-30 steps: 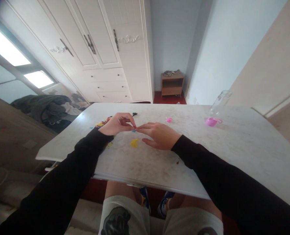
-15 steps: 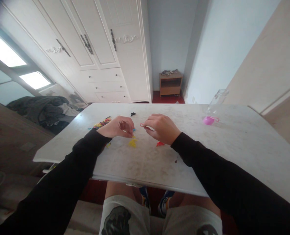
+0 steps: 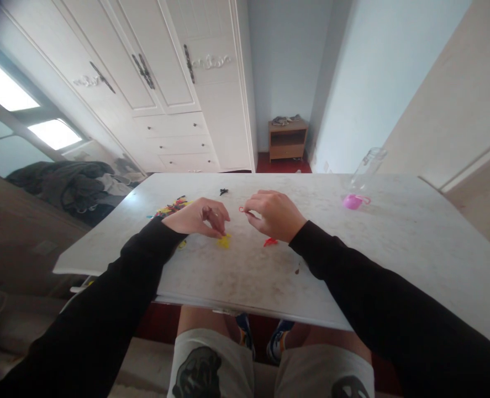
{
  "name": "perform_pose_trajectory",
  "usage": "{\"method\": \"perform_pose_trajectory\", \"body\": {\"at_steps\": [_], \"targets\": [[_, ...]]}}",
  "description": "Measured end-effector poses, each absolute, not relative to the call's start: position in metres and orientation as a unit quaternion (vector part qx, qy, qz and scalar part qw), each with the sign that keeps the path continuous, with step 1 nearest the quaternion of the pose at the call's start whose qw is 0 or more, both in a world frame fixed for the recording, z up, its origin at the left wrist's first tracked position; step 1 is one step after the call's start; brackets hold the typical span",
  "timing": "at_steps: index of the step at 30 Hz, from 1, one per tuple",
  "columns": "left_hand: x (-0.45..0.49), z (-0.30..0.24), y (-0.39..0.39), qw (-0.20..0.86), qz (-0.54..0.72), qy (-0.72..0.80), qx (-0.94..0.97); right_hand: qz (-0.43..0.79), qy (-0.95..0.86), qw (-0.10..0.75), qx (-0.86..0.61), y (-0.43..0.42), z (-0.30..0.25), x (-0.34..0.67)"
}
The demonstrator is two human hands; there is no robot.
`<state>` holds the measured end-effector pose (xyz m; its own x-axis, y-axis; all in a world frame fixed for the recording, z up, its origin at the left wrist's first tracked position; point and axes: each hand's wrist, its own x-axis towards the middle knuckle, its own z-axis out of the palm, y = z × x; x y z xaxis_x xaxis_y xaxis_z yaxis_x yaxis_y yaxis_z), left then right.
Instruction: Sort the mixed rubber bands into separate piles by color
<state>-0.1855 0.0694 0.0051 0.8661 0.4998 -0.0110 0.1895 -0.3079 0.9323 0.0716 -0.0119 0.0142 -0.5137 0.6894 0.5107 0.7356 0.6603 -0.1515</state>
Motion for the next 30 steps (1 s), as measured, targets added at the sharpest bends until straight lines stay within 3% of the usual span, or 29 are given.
{"method": "perform_pose_trajectory", "body": {"at_steps": [4, 9, 13, 19, 30], "targets": [[-0.186, 0.007, 0.069, 0.500, 0.210, 0.234, 0.807, 0.027, -0.868, 0.257, -0.425, -0.008, 0.021, 0.080], [-0.189, 0.008, 0.071, 0.395, 0.326, 0.244, 0.823, 0.244, -0.888, 0.141, -0.363, 0.001, 0.029, 0.102], [-0.190, 0.008, 0.074, 0.334, 0.361, 0.237, 0.838, 0.323, -0.867, 0.104, -0.366, 0.005, 0.033, 0.115], [-0.190, 0.006, 0.075, 0.290, 0.354, 0.243, 0.855, 0.386, -0.833, 0.051, -0.392, 0.006, 0.030, 0.124], [-0.191, 0.005, 0.076, 0.268, 0.355, 0.259, 0.858, 0.394, -0.805, 0.012, -0.444, 0.002, 0.027, 0.117]]}}
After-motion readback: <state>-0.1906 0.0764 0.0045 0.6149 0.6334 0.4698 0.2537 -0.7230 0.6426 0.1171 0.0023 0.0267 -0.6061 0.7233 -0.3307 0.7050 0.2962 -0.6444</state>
